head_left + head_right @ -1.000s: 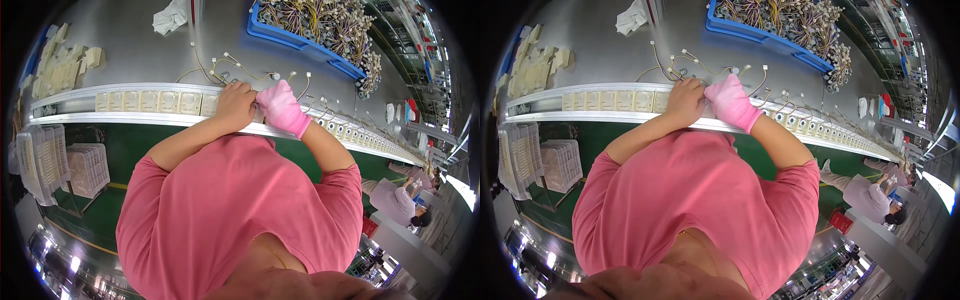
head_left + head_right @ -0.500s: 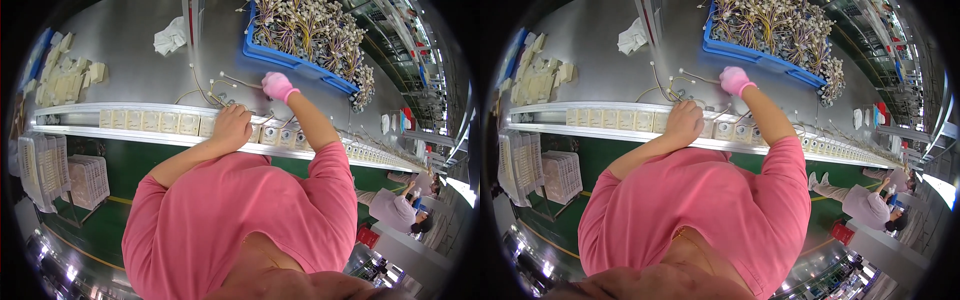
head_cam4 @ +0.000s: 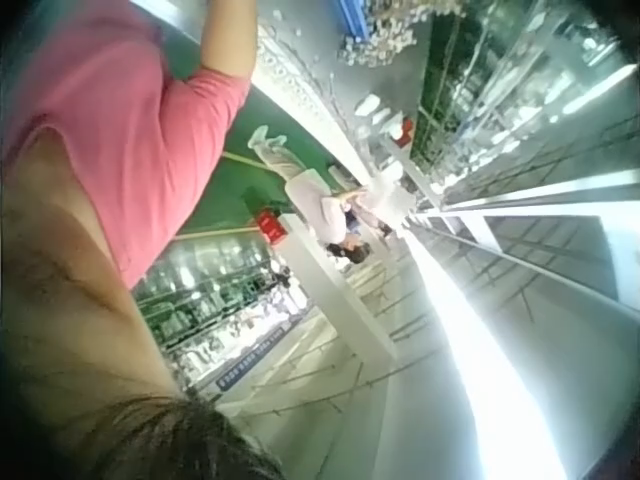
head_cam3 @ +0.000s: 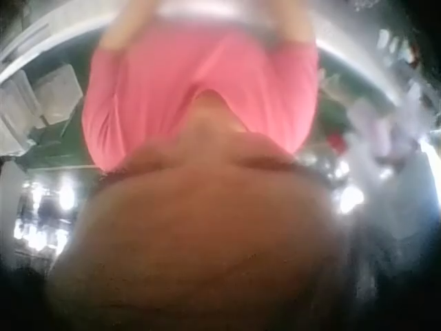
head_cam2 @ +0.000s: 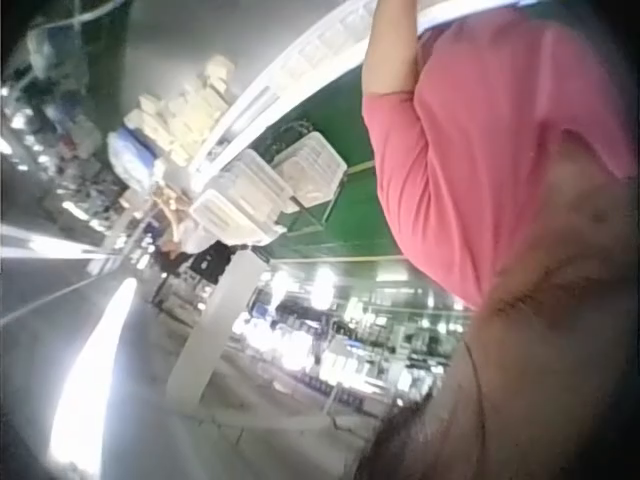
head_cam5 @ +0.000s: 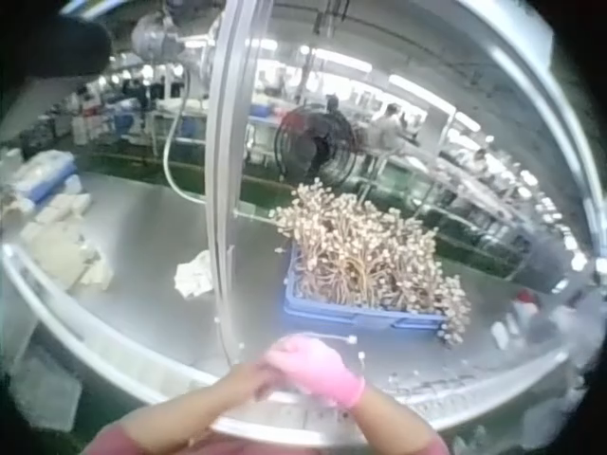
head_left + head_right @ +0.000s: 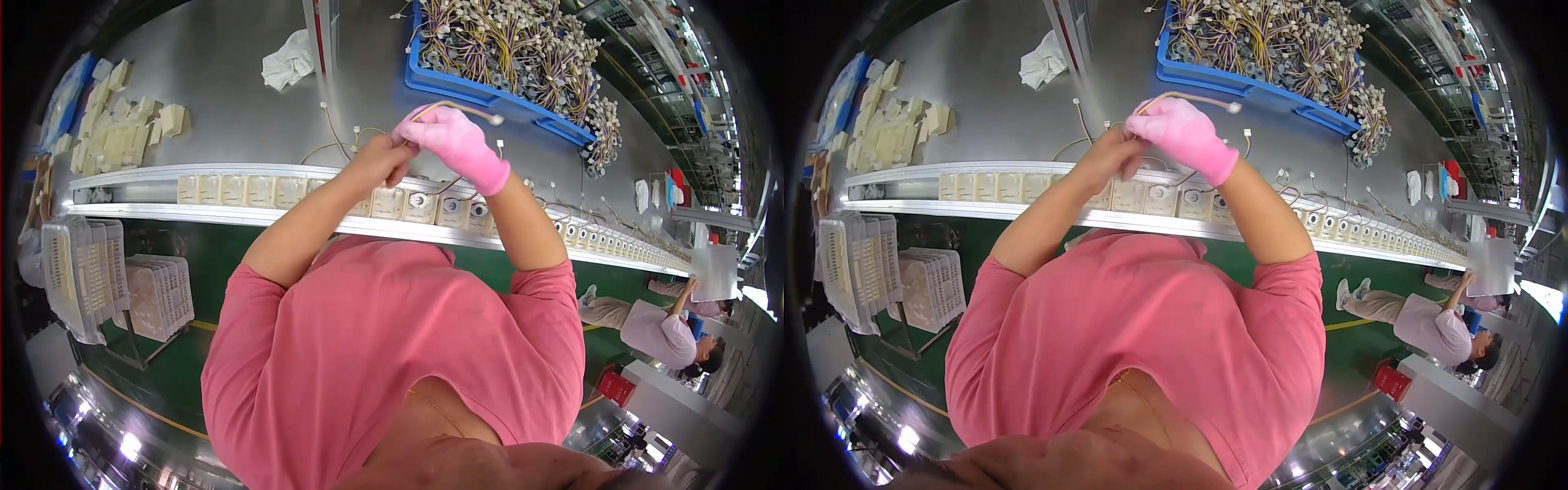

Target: The person connects electrical wires into plastic housing components by hand on an assembly line, joining the wires with connectors.

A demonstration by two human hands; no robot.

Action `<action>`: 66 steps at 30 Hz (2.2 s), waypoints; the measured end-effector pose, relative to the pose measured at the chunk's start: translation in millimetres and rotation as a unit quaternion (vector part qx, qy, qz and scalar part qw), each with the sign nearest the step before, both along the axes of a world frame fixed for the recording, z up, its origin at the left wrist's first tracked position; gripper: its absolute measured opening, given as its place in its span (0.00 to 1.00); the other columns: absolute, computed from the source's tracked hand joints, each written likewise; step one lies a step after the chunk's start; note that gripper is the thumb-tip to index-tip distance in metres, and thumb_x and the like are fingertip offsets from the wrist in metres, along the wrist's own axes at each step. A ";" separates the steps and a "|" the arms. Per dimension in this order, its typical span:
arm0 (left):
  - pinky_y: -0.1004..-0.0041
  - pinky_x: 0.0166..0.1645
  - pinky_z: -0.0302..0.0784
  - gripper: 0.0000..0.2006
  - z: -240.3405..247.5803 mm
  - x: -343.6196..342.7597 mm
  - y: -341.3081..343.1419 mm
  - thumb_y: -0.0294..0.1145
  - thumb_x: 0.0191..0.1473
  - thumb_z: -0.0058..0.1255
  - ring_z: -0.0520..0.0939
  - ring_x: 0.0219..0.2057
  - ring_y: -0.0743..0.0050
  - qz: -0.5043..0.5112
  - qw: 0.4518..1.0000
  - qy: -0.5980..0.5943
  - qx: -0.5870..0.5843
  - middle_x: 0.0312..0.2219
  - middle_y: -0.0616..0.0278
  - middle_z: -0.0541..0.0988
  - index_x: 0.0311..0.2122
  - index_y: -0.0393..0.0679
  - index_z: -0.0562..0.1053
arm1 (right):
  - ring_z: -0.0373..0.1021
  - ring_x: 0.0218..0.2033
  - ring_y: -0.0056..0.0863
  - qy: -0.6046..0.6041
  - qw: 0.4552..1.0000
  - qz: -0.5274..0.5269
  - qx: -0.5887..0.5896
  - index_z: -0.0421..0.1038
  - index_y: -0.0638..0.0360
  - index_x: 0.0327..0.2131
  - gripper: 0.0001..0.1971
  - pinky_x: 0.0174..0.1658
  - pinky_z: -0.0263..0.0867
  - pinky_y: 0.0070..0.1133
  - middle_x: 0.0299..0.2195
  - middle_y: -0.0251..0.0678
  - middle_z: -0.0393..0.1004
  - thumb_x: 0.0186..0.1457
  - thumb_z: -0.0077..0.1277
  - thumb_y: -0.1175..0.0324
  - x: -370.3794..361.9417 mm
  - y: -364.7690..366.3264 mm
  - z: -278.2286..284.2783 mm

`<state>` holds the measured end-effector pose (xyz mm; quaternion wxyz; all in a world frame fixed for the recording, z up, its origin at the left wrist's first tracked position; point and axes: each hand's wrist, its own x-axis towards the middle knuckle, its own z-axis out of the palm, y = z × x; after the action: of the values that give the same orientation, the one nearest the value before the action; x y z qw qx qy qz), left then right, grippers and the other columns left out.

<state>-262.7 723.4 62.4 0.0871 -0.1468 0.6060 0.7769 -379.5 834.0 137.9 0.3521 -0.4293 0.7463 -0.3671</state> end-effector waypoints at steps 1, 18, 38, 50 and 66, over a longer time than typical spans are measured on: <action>0.79 0.14 0.53 0.15 -5.3 5.9 0.5 0.39 0.57 0.38 0.61 0.09 0.81 0.029 0.988 0.015 0.150 0.06 0.68 0.61 0.20 0.46 0.63 | 0.67 0.39 0.21 0.035 0.995 0.023 -0.092 0.72 0.66 0.35 0.12 0.43 0.63 0.18 0.37 0.36 0.72 0.49 0.47 0.68 -0.8 7.2 -8.6; 0.63 0.25 0.65 0.15 -12.6 24.2 -6.7 0.43 0.50 0.49 0.72 0.17 0.60 0.077 0.943 0.030 -0.322 0.14 0.59 0.70 0.26 0.40 0.70 | 0.71 0.30 0.39 0.170 0.978 -0.108 0.059 0.72 0.51 0.36 0.14 0.36 0.67 0.28 0.26 0.39 0.73 0.44 0.50 0.59 60.8 27.4 -37.3; 0.61 0.39 0.61 0.11 -21.3 61.8 10.5 0.24 0.41 0.49 0.69 0.35 0.52 0.010 0.792 0.213 -0.572 0.31 0.54 0.69 0.34 0.40 0.67 | 0.68 0.29 0.34 0.478 0.876 0.047 -0.043 0.67 0.62 0.28 0.09 0.33 0.63 0.28 0.24 0.37 0.69 0.44 0.46 0.66 90.6 44.6 -71.8; 0.62 0.39 0.59 0.09 -28.6 59.7 12.7 0.28 0.41 0.51 0.68 0.36 0.53 0.001 0.775 0.216 -0.593 0.30 0.55 0.68 0.30 0.40 0.66 | 0.66 0.26 0.35 0.400 0.913 -0.076 -0.029 0.68 0.56 0.28 0.08 0.31 0.58 0.30 0.21 0.35 0.67 0.44 0.47 0.65 100.8 50.2 -75.5; 0.61 0.39 0.65 0.07 -23.3 54.7 4.9 0.26 0.44 0.52 0.70 0.35 0.51 -0.020 0.800 0.199 -0.566 0.29 0.53 0.71 0.31 0.37 0.71 | 0.70 0.27 0.38 0.459 0.858 0.224 0.047 0.68 0.53 0.35 0.13 0.32 0.64 0.30 0.21 0.36 0.71 0.41 0.48 0.67 45.1 25.2 -63.6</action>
<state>-208.0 728.3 39.1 -0.1180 0.0000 0.9448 0.3057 -334.4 859.2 74.3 0.0622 -0.6880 0.7230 -0.0044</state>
